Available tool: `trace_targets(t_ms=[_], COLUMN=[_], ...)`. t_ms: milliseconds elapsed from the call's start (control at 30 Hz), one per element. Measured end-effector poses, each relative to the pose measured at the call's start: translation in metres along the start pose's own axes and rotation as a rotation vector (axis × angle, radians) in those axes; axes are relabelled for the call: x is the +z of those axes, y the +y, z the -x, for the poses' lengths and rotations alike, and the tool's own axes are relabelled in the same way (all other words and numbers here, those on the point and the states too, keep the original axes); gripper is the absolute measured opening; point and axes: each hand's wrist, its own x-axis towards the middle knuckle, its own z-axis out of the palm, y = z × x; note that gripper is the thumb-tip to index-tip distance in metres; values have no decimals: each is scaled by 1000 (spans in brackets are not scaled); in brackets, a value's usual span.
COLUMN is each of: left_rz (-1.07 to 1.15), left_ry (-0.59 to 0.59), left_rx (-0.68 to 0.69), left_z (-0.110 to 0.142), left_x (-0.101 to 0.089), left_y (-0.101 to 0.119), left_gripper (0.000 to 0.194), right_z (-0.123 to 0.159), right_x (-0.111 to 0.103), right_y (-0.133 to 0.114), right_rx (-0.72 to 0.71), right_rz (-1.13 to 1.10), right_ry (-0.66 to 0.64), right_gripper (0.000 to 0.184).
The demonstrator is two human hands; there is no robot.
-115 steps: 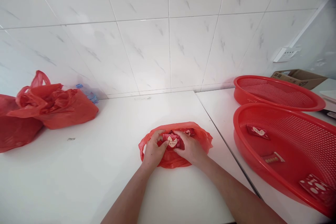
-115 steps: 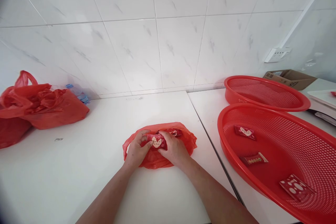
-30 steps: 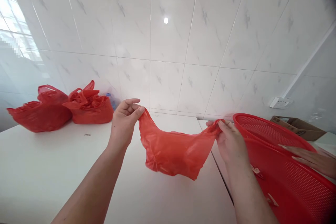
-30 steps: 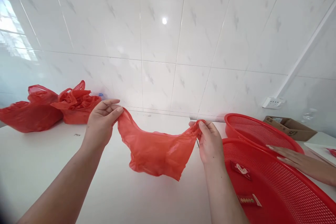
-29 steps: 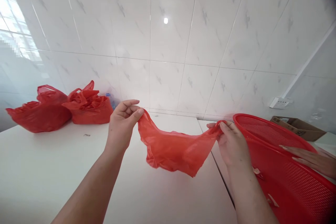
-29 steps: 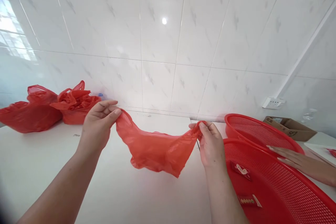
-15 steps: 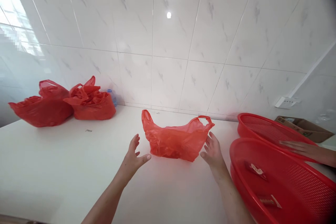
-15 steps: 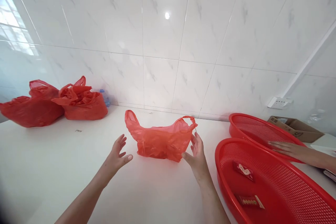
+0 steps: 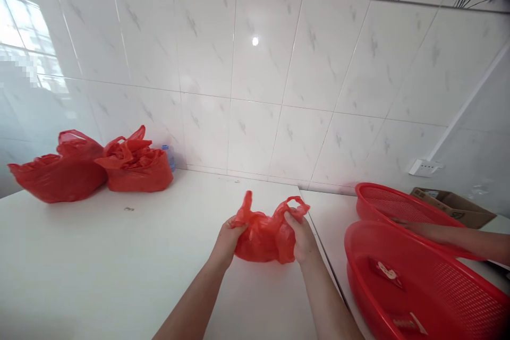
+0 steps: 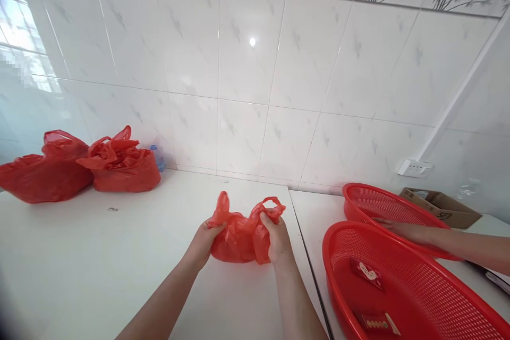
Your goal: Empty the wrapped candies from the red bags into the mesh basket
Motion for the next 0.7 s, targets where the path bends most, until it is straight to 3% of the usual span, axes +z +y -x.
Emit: trace_targets(t_ms=[167,267,400,600,700], left_rz=[361,487,526,498,509], left_ry=[50,-29,-83,14,21], left_rx=[-70,-107,-116,-121,-112], left_z=[-1,1,6,2,1], left_x=[-4,0,8,13,16], left_y=[-14,-16,-17,-24,-25], left_gripper=[20,24,32,13,12], right_z=[1,1,9,31,36], right_x=[-12,-11,0,20,28], right_y=[1,2,3,1,3], right_rx=[-3,-35,-100,-83,-24], right_rz=[-328,-351,-218,118,251], right_ry=[18,10,-4,-169,-189], right_gripper=[15,18,18,65,64])
